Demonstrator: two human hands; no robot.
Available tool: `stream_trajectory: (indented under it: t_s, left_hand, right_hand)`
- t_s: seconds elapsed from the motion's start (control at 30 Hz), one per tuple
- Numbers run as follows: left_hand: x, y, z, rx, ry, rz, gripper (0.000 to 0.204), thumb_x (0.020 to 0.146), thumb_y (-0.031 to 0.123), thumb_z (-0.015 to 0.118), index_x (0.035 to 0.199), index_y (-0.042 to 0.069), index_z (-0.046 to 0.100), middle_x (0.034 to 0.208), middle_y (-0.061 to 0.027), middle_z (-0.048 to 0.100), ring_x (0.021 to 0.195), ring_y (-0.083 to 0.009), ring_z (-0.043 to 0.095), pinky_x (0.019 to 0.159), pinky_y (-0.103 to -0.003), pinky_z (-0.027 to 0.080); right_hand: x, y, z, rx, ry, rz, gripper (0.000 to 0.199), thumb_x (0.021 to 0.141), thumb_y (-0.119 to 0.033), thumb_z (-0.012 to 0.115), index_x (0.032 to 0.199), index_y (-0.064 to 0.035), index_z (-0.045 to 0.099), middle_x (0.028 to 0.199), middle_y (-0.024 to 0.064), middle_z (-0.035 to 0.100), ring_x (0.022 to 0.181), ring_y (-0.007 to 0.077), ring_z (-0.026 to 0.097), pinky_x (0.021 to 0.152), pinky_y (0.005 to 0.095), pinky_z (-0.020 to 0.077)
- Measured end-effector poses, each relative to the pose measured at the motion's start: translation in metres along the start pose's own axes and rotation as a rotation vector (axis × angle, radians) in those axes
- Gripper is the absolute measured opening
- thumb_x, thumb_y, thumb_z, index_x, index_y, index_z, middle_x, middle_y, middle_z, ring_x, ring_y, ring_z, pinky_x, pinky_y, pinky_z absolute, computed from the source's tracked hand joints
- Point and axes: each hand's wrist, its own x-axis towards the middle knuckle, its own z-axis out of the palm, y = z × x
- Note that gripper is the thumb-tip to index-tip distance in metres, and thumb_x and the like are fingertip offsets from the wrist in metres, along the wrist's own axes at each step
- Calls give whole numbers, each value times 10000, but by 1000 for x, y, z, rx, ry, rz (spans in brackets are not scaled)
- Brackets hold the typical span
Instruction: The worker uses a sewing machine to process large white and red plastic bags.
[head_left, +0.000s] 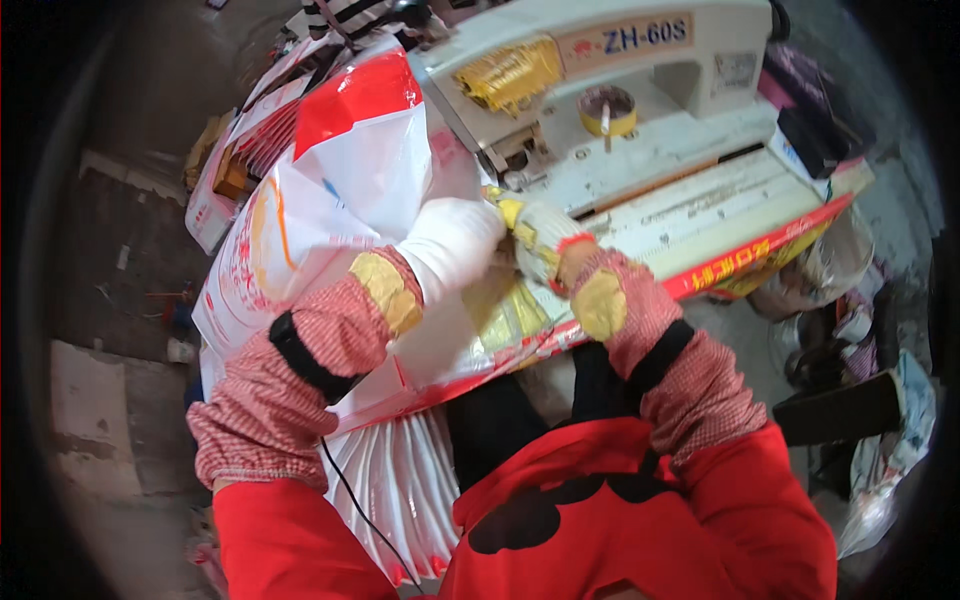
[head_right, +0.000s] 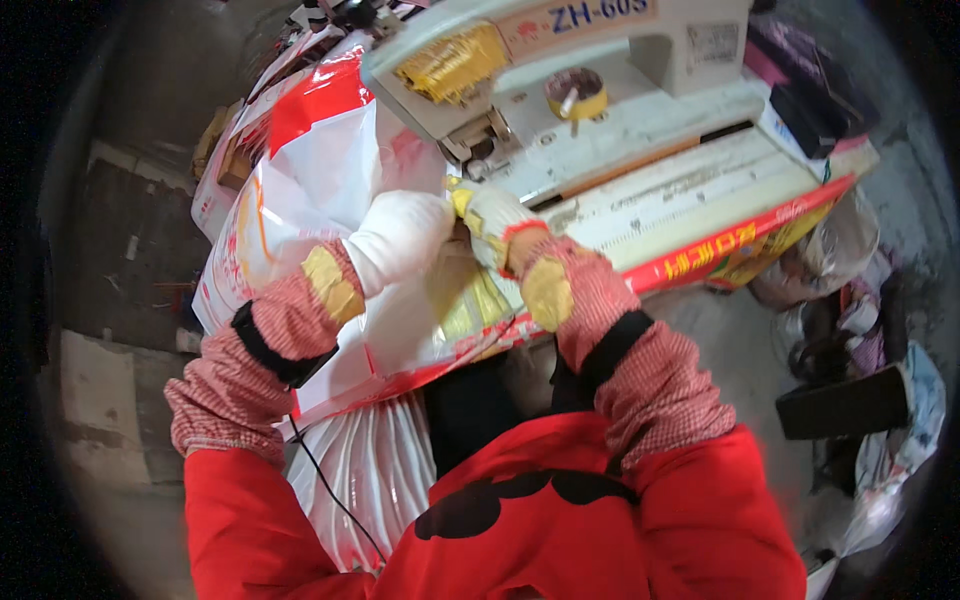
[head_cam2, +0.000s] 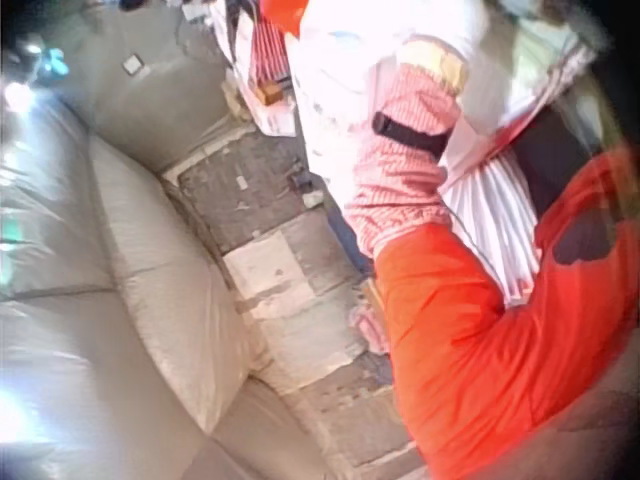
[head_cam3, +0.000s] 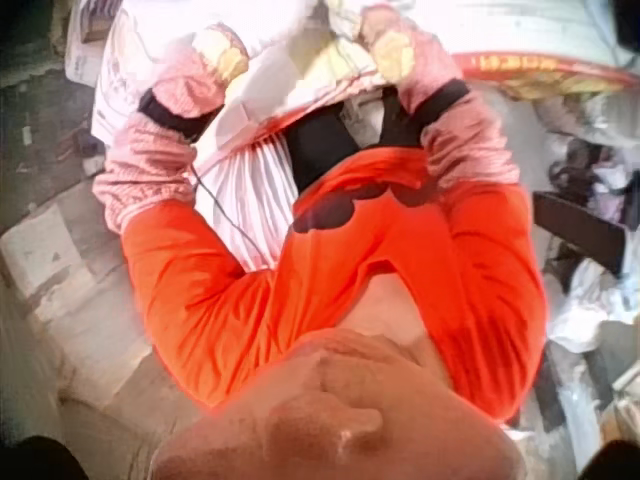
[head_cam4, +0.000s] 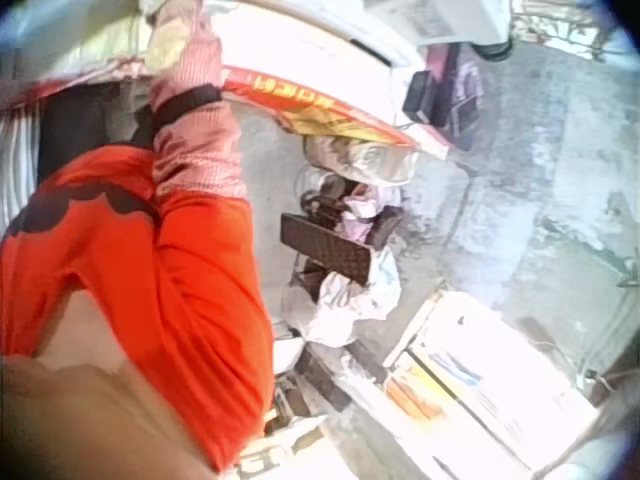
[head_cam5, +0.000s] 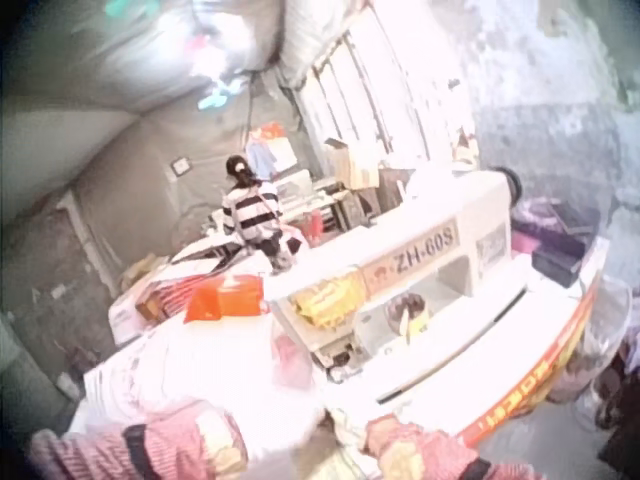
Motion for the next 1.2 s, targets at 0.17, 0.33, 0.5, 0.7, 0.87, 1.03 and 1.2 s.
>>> stream_trajectory:
  t_s: [0.17, 0.33, 0.5, 0.7, 0.87, 1.03, 1.2]
  left_hand:
    - [3, -50, -6, -302, 194, -385, 105, 752, 151, 594, 805, 83, 653, 762, -153, 644, 753, -339, 631, 677, -415, 503]
    - [-117, -51, -58, -149, 246, -16, 62, 728, 133, 626, 777, 101, 649, 696, -103, 612, 689, -301, 610, 649, -384, 495]
    - [-222, -101, -106, 104, 1160, -124, 185, 750, 16, 662, 929, 57, 640, 841, -61, 605, 655, -161, 583, 619, -267, 489]
    - [-300, -134, 0, -202, 558, -474, 656, 765, 121, 712, 1347, 56, 414, 1318, -132, 499, 904, -250, 612, 803, -347, 499]
    - [-291, -155, 62, -149, 332, -1014, 389, 841, 267, 616, 1191, 105, 559, 1277, -174, 521, 1019, -337, 581, 871, -384, 481]
    - [-257, -206, 32, 363, 253, -879, 196, 816, 87, 540, 978, 117, 645, 923, -149, 639, 843, -315, 609, 706, -404, 509]
    - [-345, -215, 25, 174, 578, -734, 467, 769, 0, 550, 1228, 82, 557, 1323, -172, 489, 1057, -315, 563, 899, -353, 461]
  right_hand:
    - [6, 23, 14, -926, 61, -356, 653, 772, -294, 670, 1329, -75, 408, 1318, 197, 481, 1173, 339, 505, 968, 367, 435]
    - [28, 10, 35, -1796, 331, -622, 617, 729, -272, 682, 1264, -35, 483, 1271, 182, 499, 1137, 347, 509, 951, 398, 437]
    - [34, 8, 89, -1554, 247, -788, 221, 783, -155, 591, 977, -55, 624, 905, 182, 644, 871, 348, 616, 744, 405, 488]
    - [-17, 5, 116, -1133, 129, -763, 315, 884, -233, 606, 1136, -45, 590, 927, 144, 649, 806, 212, 611, 740, 296, 476]
    - [-49, 6, 67, -484, 53, -634, 326, 922, -93, 559, 1220, 32, 523, 1096, 72, 617, 947, 127, 576, 821, 253, 471]
    - [-36, 24, 44, -539, 166, -647, 348, 843, 44, 582, 1187, 15, 536, 1063, 89, 623, 932, 172, 599, 829, 285, 492]
    - [-15, 34, 78, -320, 324, -381, 312, 817, 77, 404, 1056, 1, 591, 862, 92, 611, 613, 174, 564, 518, 289, 478]
